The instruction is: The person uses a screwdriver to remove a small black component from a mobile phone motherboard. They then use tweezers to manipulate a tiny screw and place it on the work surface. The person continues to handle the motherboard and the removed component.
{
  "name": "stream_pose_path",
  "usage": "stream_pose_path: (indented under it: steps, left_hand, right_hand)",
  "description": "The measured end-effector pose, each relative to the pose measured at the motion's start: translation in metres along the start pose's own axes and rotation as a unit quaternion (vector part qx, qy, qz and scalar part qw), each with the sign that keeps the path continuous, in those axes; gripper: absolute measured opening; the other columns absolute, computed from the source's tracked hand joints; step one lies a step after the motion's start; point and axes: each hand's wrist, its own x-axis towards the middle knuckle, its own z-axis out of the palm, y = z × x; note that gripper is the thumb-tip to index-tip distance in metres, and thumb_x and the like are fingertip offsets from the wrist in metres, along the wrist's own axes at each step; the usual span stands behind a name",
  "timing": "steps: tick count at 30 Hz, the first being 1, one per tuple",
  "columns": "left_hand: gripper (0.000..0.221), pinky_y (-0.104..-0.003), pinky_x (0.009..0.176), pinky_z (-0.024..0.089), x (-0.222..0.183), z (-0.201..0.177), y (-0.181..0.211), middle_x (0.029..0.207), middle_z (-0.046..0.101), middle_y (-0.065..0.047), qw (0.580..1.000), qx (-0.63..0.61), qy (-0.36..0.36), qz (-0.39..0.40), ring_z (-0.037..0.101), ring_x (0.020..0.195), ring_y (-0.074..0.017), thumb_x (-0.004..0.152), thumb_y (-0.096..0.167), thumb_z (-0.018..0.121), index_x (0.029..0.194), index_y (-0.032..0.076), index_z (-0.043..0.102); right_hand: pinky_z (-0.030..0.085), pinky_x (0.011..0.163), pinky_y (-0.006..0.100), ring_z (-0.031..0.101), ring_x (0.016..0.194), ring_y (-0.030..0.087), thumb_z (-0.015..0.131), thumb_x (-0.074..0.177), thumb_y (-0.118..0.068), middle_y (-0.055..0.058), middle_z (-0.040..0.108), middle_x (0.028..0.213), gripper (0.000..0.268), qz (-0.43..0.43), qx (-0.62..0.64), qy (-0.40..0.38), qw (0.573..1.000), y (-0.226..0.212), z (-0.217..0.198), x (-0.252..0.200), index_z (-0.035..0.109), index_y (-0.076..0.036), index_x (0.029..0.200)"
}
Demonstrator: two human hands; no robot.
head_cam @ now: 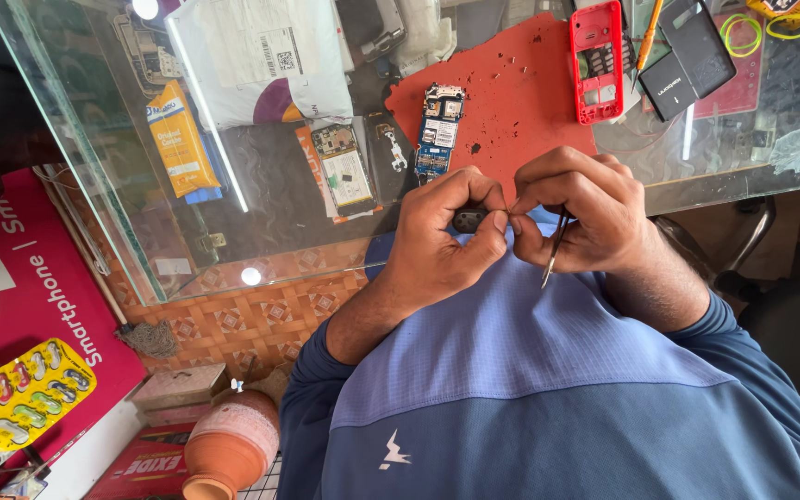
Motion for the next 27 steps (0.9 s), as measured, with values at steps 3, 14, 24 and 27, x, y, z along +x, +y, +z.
stream_pose_path:
  steps: [3, 14, 24, 27]
  left_hand:
    - [0.006, -0.022, 0.063, 0.044, 0.0, 0.0, -0.001, 0.087, 0.059, 0.0, 1.0, -0.016, -0.003, -0.011, 0.05, 0.072, -0.0032, 0.096, 0.002, 0.066, 0.096, 0.002, 0.06]
    - [0.011, -0.026, 0.069, 0.054, 0.002, 0.0, 0.003, 0.088, 0.063, -0.004, 0.999, 0.038, -0.014, 0.011, 0.062, 0.076, -0.0086, 0.092, 0.005, 0.069, 0.097, 0.001, 0.06]
    - [0.013, -0.028, 0.068, 0.058, 0.002, -0.001, 0.0, 0.088, 0.064, -0.006, 0.998, 0.054, -0.034, 0.007, 0.068, 0.077, -0.0118, 0.094, 0.008, 0.069, 0.096, 0.001, 0.059]
    - [0.013, -0.027, 0.068, 0.059, 0.001, 0.001, -0.003, 0.089, 0.064, -0.006, 0.999, 0.027, -0.03, -0.021, 0.068, 0.077, -0.0106, 0.096, 0.009, 0.068, 0.096, 0.0, 0.059]
  right_hand:
    - [0.044, 0.05, 0.029, 0.057, 0.056, 0.012, 0.08, 0.08, -0.005, 0.007, 0.067, 0.093, 0.022, 0.035, 0.021, -0.019, 0.999, 0.0, 0.0, -0.002, 0.061, -0.004, 0.092]
    - [0.049, 0.054, 0.032, 0.059, 0.06, 0.019, 0.072, 0.082, -0.004, 0.007, 0.063, 0.09, 0.021, 0.053, 0.071, -0.056, 0.994, -0.001, -0.001, -0.002, 0.054, -0.004, 0.092]
    - [0.048, 0.052, 0.038, 0.057, 0.057, 0.024, 0.065, 0.088, -0.002, 0.01, 0.059, 0.083, 0.017, 0.011, 0.039, -0.058, 0.997, 0.001, 0.009, 0.0, 0.048, -0.002, 0.088]
    - [0.046, 0.05, 0.038, 0.055, 0.056, 0.024, 0.065, 0.089, -0.002, 0.011, 0.058, 0.082, 0.016, -0.001, 0.023, -0.064, 0.998, 0.003, 0.011, -0.001, 0.048, -0.001, 0.087]
